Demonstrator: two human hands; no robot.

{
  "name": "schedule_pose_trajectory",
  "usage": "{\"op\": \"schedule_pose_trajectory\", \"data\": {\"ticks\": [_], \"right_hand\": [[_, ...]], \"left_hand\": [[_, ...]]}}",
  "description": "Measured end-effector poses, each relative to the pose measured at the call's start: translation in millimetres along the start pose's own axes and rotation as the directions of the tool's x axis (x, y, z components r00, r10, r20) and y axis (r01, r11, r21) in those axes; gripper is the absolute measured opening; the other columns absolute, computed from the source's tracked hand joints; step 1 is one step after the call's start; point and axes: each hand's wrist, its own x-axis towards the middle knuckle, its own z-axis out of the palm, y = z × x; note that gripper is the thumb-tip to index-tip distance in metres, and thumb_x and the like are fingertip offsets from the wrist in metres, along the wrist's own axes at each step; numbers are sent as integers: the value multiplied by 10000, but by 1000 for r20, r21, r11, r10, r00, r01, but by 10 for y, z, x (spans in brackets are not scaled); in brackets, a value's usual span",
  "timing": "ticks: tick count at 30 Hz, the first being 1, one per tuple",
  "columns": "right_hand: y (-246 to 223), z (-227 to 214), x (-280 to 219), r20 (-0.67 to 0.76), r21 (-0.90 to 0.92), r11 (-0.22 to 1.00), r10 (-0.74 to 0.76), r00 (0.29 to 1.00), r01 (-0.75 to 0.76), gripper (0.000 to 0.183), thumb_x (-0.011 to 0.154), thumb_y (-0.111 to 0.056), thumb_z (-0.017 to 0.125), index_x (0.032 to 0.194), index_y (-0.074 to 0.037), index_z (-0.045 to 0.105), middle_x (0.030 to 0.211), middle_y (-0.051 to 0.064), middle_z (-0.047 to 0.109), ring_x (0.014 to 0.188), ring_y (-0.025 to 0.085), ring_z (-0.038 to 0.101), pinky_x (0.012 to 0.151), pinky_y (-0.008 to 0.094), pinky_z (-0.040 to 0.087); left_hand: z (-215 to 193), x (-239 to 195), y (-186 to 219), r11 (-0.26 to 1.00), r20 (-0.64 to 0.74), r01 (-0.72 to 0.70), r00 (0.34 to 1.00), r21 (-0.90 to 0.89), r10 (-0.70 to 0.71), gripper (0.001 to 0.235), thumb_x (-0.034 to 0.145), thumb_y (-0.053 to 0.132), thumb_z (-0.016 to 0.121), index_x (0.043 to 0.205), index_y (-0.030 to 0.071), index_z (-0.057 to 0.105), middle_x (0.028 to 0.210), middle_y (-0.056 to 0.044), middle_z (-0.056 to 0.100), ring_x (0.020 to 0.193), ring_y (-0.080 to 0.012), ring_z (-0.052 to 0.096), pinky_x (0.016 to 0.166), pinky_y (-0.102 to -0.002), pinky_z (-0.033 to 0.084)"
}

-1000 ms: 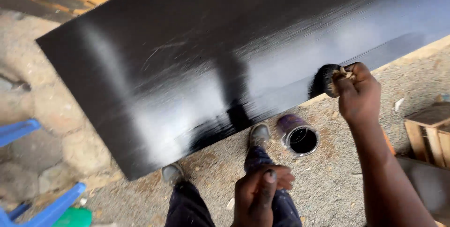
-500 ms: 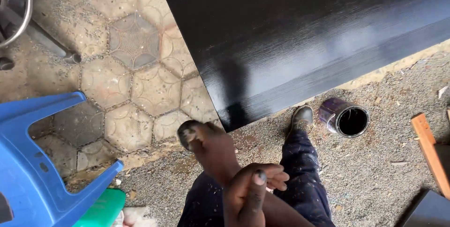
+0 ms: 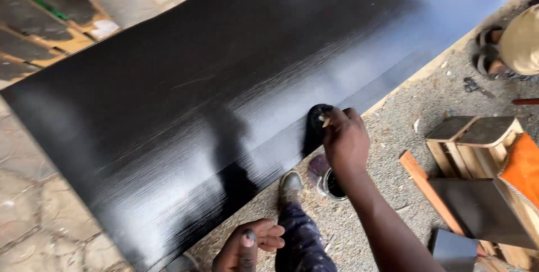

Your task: Applying black stain to a large wooden furniture panel using a cloth applicator

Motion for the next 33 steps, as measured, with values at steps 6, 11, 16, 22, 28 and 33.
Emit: {"op": "schedule_pose_trajectory", "data": {"ticks": [6, 11, 16, 22, 28, 33], "right_hand": [[2248, -481, 2143, 52, 147, 934, 321, 946, -325, 367, 936, 94, 583, 1154, -136, 768, 1071, 96, 768, 947, 233, 700, 818, 387, 606], [2603, -951, 2596, 134, 340, 910, 203, 970, -238, 107, 1104, -178, 678, 1008, -164, 634, 935, -19, 657, 823, 115, 547, 762, 321, 459], [1641, -711, 2122, 357, 375, 856, 220, 908, -355, 235, 1099, -179, 606, 892, -149, 498, 833, 17, 572, 752, 155, 473, 690, 329, 393], [-354, -132, 510, 445, 383, 892, 52, 894, -242, 90, 896, -155, 565, 956, -89, 552, 801, 107, 640, 759, 280, 568, 690, 480, 410], [-2452, 521, -1526, 450, 343, 939, -183, 874, 20, 256, 860, -159, 602, 1108, -135, 542, 889, 165, 691, 745, 410, 662, 615, 592, 505], [-3369, 580, -2512, 404, 752, 657, -521, 751, 52, 335, 915, -243, 550, 1201, -80, 615, 1023, 202, 722, 882, 419, 689, 700, 537, 479]], "left_hand": [[1323, 771, 160, 944, -174, 331, 929, -4, -326, 683, 885, 537, 387, 1108, 83, 845, 961, -133, 960, 752, -289, 934, 679, -373, 712], [1948, 902, 165, 986, -154, 138, 976, -97, -152, 625, 918, 532, 450, 1038, 73, 856, 878, -140, 939, 669, -242, 882, 612, -327, 641], [2002, 790, 546, 994, -225, 31, 973, -106, -54, 591, 945, 496, 478, 1004, 42, 851, 835, -146, 906, 643, -216, 841, 598, -305, 647], [1377, 259, 1008, 959, -306, -100, 952, -267, 14, 609, 950, 536, 518, 996, -15, 776, 827, -179, 807, 664, -227, 744, 644, -324, 612], [323, -477, 1168, 932, -330, -256, 930, -256, 165, 591, 982, 465, 569, 964, -93, 766, 813, -244, 783, 648, -274, 739, 633, -315, 577], [-538, -926, 836, 934, -255, -346, 899, 86, 356, 522, 1072, 403, 427, 1074, -1, 757, 839, -149, 839, 613, -210, 805, 553, -275, 649]]}}
